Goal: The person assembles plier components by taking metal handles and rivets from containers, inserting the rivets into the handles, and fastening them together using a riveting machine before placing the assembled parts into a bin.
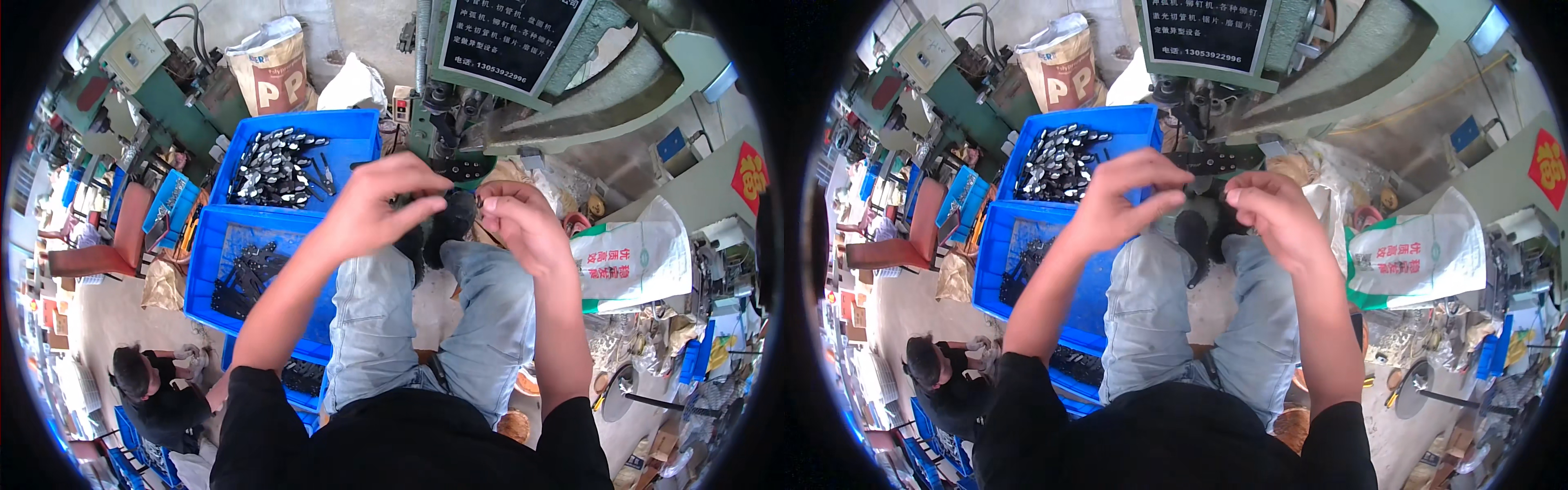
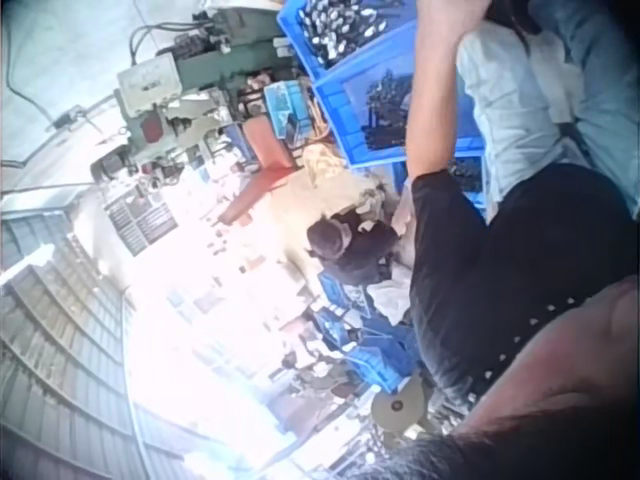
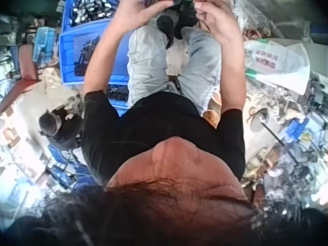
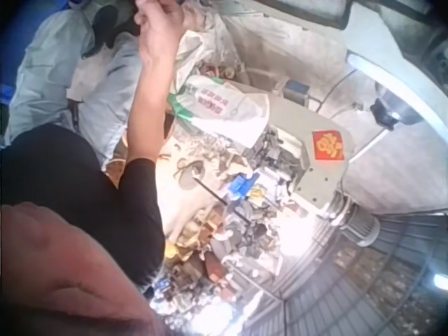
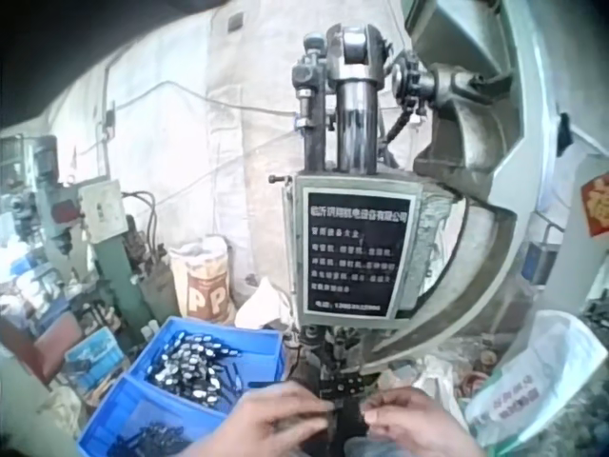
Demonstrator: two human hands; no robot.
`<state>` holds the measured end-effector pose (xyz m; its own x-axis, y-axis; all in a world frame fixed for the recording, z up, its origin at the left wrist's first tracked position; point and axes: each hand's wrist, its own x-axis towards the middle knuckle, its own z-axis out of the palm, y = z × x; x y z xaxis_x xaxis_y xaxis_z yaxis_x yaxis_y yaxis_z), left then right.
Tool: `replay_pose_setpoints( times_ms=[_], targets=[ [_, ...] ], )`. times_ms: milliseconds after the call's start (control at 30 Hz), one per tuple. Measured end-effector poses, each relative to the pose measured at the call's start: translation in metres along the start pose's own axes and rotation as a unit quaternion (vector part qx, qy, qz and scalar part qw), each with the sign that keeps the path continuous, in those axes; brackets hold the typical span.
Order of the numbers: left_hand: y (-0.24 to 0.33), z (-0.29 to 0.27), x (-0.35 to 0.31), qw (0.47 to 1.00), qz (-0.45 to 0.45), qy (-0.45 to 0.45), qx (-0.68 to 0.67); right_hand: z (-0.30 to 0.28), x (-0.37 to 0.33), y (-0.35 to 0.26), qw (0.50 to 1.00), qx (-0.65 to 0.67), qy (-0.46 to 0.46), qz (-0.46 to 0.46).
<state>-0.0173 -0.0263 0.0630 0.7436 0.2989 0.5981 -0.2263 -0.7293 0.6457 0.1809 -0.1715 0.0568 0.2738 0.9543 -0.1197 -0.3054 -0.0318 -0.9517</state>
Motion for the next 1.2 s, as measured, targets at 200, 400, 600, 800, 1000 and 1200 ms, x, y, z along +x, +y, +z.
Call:
replay_pose_setpoints(
  times_ms=[200, 400, 600, 800, 1000, 1200],
  targets=[
    [0.024, 0.022, -0.002, 0.978, -0.115, 0.003, -0.174, 0.015, -0.011, -0.005, 0.981, 0.121, -0.142, 0.057],
    [0.024, 0.036, -0.019, 0.953, -0.133, 0.145, -0.229, 0.018, -0.013, 0.004, 0.989, 0.104, -0.104, 0.014],
    [0.0, 0.008, -0.027, 0.953, -0.127, 0.255, 0.106, -0.014, 0.042, 0.019, 0.945, -0.26, 0.133, -0.148],
    [-0.01, 0.002, -0.036, 0.941, -0.128, 0.227, 0.214, -0.015, 0.075, 0.023, 0.969, -0.184, 0.145, -0.075],
    [-0.029, 0.008, -0.042, 0.901, -0.216, 0.242, 0.287, -0.021, 0.099, 0.005, 0.974, -0.221, 0.012, -0.051],
    [-0.028, 0.017, -0.031, 0.869, -0.373, 0.264, -0.19, -0.016, 0.098, -0.002, 0.952, -0.305, -0.006, 0.002]
  ],
)
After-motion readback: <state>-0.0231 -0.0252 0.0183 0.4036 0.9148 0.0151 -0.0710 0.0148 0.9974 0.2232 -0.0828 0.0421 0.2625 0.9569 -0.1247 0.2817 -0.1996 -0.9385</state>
